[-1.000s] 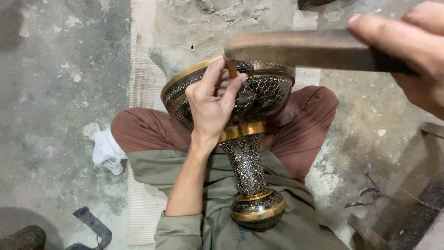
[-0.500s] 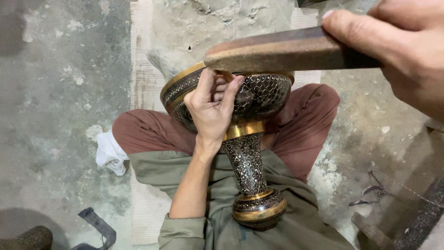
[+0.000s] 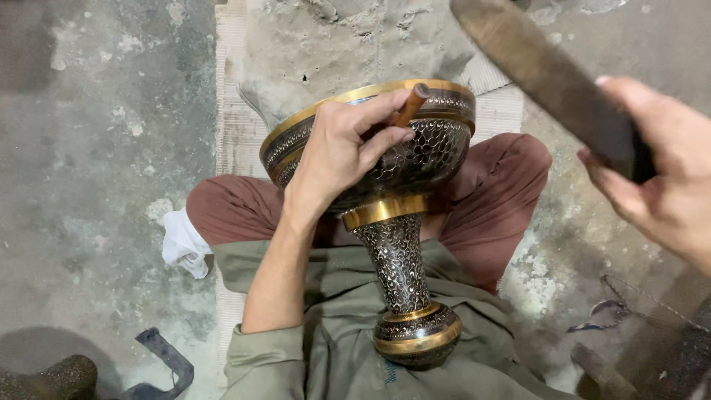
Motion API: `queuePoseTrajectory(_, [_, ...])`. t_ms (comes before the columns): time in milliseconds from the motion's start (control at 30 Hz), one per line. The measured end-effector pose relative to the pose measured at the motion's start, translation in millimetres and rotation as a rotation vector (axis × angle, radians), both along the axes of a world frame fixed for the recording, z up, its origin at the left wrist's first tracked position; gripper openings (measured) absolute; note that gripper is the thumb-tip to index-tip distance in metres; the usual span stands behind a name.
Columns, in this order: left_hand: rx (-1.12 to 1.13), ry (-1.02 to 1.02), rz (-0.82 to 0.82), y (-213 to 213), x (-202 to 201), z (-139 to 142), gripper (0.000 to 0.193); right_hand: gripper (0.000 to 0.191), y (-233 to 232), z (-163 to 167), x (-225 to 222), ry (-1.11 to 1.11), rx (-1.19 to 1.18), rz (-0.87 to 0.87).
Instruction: The person sits cross-legged on the floor with an ornate brass bowl on their lap. They hold a punch against the bowl's decorated surface and repeatedly strike it with a mallet, repositioning the punch around the rim and body to work the pattern.
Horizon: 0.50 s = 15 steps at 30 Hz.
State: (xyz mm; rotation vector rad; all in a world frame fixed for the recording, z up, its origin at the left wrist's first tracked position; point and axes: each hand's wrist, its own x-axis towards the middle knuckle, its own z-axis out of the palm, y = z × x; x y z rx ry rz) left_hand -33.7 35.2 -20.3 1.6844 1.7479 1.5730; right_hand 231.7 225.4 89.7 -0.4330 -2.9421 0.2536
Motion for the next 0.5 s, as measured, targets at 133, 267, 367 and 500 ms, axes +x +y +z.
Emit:
queuePoseTrajectory(133, [-0.111, 0.078, -0.197, 10, -15, 8, 0.039, 0.062, -18, -23, 22, -0.067, -0.12, -0.228])
queuePoseTrajectory(267, [-0.182, 0.087, -0.24, 13, -18, 7, 0.037, 0.055, -35, -31, 35, -0.095, 0.133, -0.17])
queuePoseTrajectory(367, [-0.065, -0.11, -0.002, 1, -2, 1, 0.042, 0.054, -36, -36, 35, 0.005, 0.018, -0.205])
queuePoseTrajectory(500, [-0.027, -0.324, 0.294, -12, 22, -10, 0.049, 0.06, -25, -43, 28, -0.19, 0.056, -0.14])
